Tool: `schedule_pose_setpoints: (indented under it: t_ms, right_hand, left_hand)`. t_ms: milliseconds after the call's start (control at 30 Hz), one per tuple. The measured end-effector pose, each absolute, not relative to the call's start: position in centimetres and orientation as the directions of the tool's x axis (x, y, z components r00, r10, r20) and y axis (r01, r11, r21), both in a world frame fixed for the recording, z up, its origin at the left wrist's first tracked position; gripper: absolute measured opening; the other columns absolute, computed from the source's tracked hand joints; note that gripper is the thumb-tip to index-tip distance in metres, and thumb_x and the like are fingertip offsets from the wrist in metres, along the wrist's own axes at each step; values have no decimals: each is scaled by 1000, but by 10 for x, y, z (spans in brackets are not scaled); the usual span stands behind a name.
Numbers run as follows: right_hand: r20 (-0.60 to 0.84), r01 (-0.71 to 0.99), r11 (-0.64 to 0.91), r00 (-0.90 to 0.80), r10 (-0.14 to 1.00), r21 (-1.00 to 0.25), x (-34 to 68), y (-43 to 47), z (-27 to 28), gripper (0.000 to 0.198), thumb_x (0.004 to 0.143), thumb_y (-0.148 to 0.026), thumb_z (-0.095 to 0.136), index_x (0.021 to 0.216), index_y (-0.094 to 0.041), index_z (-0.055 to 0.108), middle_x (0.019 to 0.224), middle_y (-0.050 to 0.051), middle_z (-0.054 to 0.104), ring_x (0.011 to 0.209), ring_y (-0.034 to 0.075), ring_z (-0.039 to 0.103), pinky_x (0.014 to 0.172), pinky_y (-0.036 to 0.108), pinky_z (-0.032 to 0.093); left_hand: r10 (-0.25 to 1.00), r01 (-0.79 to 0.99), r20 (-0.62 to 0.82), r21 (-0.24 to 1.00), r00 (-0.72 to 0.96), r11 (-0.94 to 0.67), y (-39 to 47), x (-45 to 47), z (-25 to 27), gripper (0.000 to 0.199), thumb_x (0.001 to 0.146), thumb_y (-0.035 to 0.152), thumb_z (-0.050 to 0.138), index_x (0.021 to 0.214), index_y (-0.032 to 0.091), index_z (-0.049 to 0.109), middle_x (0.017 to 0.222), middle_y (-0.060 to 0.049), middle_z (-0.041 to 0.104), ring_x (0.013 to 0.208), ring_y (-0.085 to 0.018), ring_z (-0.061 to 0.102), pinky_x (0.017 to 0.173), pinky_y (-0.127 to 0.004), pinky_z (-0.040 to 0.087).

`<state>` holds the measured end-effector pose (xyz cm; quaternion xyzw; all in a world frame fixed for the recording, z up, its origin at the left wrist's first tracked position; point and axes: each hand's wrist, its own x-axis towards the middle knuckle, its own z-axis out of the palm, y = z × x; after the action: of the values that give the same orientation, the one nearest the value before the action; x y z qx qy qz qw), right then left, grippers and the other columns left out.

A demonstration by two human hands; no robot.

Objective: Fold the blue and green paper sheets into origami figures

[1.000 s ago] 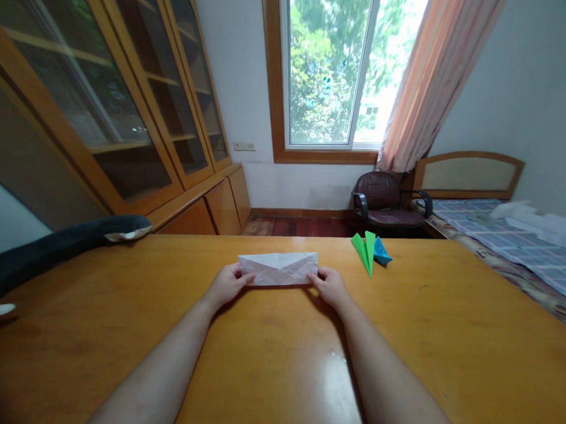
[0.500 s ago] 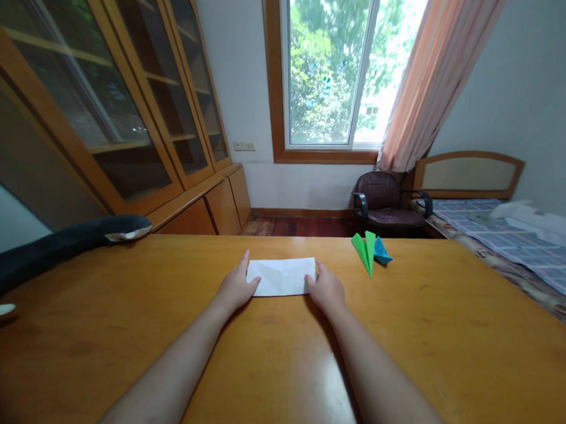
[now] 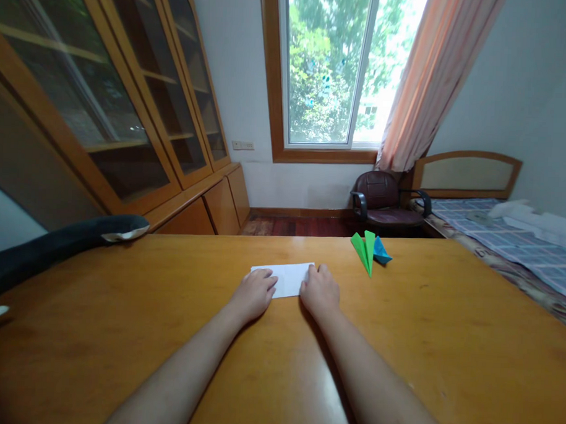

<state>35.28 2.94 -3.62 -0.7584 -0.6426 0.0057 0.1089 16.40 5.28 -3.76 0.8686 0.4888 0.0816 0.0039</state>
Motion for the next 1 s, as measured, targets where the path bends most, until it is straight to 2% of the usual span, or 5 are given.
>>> schedule_pose_setpoints:
  t_ms: [67,167,367,600,1000]
  right_hand:
    - [170,991,-30,52,984,-131,349,28,-37,26,88,-29,46,105,-18,62,104,12,59,95,24,56,78,32,39]
    - [190,984,143,-121,974,-110,341,28,-39,19,88,-26,47,92,-20,65,100,10,61,97,23,53,81,31,38]
    - [173,938,293,-262,949,-185,332,30,-44,23,90,-24,45,98,-19,66,107,9,64,102,21,54,91,30,38]
    - [88,920,272,-258,962,-281,333,33,-52,46,93,-23,36,136,-14,48,144,11,45,134,23,37,111,38,25]
    - [-28,946,168,-183,983,-279,340,33,-54,62,91,-37,36,146,-10,31,153,13,26,142,29,20,114,48,16]
  left_hand:
    - [816,814,141,89,560,-574,51,169,-40,23,89,30,49,105,23,64,122,-9,57,117,-26,47,100,-43,37]
    - [797,791,128,109,590,-603,50,175,-46,28,90,32,48,113,23,61,130,-9,54,124,-28,44,104,-46,34]
    - [828,809,87,179,553,-559,52,179,-56,40,94,34,39,130,24,51,142,-9,46,132,-28,38,110,-48,29]
    - [854,826,8,250,520,-505,54,179,-59,52,93,37,38,143,26,36,153,-6,32,141,-28,25,114,-50,21]
    - [890,873,-34,214,455,-438,58,172,-60,63,90,55,35,145,24,33,155,-9,24,143,-31,18,114,-51,16]
